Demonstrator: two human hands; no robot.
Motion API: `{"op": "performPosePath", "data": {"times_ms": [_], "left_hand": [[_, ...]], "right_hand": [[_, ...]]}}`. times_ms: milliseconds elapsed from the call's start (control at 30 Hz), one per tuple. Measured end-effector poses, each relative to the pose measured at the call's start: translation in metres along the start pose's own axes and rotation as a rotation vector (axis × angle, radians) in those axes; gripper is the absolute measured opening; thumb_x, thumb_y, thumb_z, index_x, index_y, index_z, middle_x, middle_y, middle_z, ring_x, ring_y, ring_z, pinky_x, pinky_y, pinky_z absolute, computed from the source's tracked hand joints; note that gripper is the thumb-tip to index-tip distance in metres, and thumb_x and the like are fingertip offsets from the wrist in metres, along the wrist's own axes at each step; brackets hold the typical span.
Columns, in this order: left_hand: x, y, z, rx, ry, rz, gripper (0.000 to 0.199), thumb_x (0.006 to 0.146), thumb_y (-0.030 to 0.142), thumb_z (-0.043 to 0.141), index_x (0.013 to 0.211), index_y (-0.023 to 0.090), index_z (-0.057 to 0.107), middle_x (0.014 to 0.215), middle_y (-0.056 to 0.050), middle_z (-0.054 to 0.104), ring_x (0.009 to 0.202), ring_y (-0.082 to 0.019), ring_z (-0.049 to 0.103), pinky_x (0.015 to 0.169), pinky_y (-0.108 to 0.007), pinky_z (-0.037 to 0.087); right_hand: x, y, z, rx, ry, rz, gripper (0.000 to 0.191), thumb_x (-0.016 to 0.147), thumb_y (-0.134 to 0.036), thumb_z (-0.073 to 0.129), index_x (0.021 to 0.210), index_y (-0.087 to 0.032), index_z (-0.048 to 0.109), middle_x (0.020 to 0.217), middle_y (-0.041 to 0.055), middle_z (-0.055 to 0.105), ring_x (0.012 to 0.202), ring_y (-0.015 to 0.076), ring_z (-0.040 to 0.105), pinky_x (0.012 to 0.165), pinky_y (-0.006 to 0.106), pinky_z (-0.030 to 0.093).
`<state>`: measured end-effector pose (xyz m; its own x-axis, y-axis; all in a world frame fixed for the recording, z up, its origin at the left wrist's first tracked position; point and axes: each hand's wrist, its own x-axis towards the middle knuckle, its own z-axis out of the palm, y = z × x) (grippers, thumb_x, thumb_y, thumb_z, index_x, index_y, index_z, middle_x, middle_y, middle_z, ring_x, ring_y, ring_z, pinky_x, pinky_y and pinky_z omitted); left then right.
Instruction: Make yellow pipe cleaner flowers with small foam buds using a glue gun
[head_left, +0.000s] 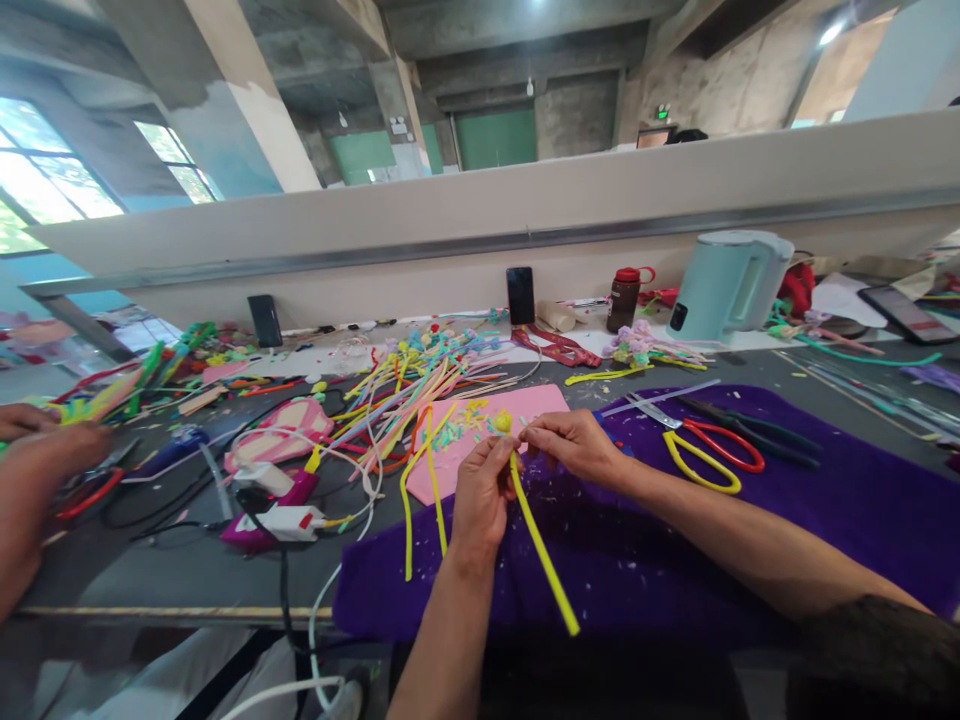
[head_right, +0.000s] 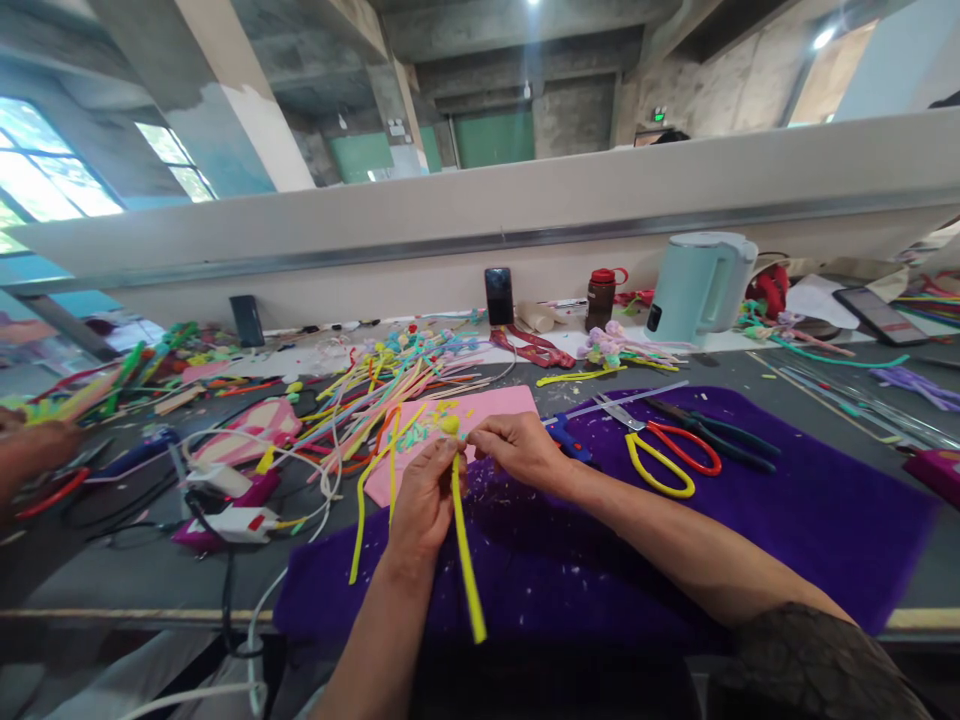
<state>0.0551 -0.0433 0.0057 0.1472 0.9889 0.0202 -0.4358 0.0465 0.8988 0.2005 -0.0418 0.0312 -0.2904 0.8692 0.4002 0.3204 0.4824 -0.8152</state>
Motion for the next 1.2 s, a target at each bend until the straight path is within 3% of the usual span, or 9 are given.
{"op": "performPosePath", "data": {"times_ms": [200, 467, 733, 833, 1033, 1200], "left_hand": [[0.002, 0.001, -0.002, -0.135, -0.074, -0.055, 0.018, 0.068, 0.028, 0.061, 0.072, 0.012, 0.057, 0.049, 0.004, 0.048, 0.038, -0.004, 0.039, 0.037, -0.016, 0.027], [0.004, -0.006, -0.005, -0.078, -0.145, -0.020, 0.019, 0.068, 0.030, 0.063, 0.072, 0.013, 0.057, 0.051, 0.003, 0.052, 0.041, -0.005, 0.044, 0.039, -0.016, 0.030], [0.005, -0.007, -0.007, -0.116, -0.161, -0.001, 0.020, 0.065, 0.031, 0.065, 0.071, 0.013, 0.059, 0.052, 0.003, 0.054, 0.041, -0.004, 0.045, 0.040, -0.016, 0.031], [0.003, -0.007, -0.008, -0.138, -0.184, 0.005, 0.020, 0.065, 0.031, 0.065, 0.071, 0.013, 0.058, 0.053, 0.002, 0.054, 0.043, -0.005, 0.046, 0.041, -0.016, 0.031], [0.001, -0.008, -0.007, -0.154, -0.201, 0.037, 0.021, 0.066, 0.032, 0.065, 0.071, 0.013, 0.059, 0.054, 0.002, 0.055, 0.041, -0.004, 0.044, 0.038, -0.016, 0.028], [-0.001, -0.008, -0.003, -0.082, -0.161, 0.102, 0.023, 0.064, 0.034, 0.066, 0.072, 0.013, 0.061, 0.050, 0.003, 0.053, 0.037, -0.004, 0.040, 0.037, -0.017, 0.025]], "right_hand": [[0.003, 0.005, -0.001, 0.128, 0.096, 0.060, 0.019, 0.078, -0.026, 0.046, 0.085, -0.015, 0.060, 0.071, 0.0010, 0.060, 0.045, 0.0063, 0.049, 0.044, 0.017, 0.038], [0.006, 0.015, -0.006, 0.310, 0.009, 0.119, 0.016, 0.072, -0.018, 0.039, 0.061, -0.015, 0.049, 0.047, -0.0035, 0.048, 0.039, 0.0074, 0.045, 0.040, 0.018, 0.032], [-0.013, 0.009, 0.001, 0.219, 0.031, 0.089, 0.029, 0.074, -0.020, 0.040, 0.046, -0.015, 0.043, 0.042, -0.0034, 0.043, 0.037, 0.0067, 0.040, 0.039, 0.019, 0.029], [-0.022, 0.006, 0.004, 0.175, 0.065, 0.093, 0.025, 0.074, -0.021, 0.043, 0.052, -0.014, 0.052, 0.043, -0.0040, 0.044, 0.039, 0.0067, 0.040, 0.042, 0.019, 0.030], [-0.032, 0.010, 0.009, 0.288, 0.046, 0.110, 0.011, 0.067, -0.023, 0.059, 0.073, -0.014, 0.063, 0.066, -0.0006, 0.058, 0.048, 0.0074, 0.046, 0.047, 0.020, 0.036], [-0.038, 0.017, 0.019, 0.386, -0.037, 0.248, 0.022, 0.072, -0.036, 0.058, 0.078, -0.015, 0.061, 0.054, -0.0031, 0.054, 0.040, 0.0071, 0.044, 0.040, 0.019, 0.032]]}}
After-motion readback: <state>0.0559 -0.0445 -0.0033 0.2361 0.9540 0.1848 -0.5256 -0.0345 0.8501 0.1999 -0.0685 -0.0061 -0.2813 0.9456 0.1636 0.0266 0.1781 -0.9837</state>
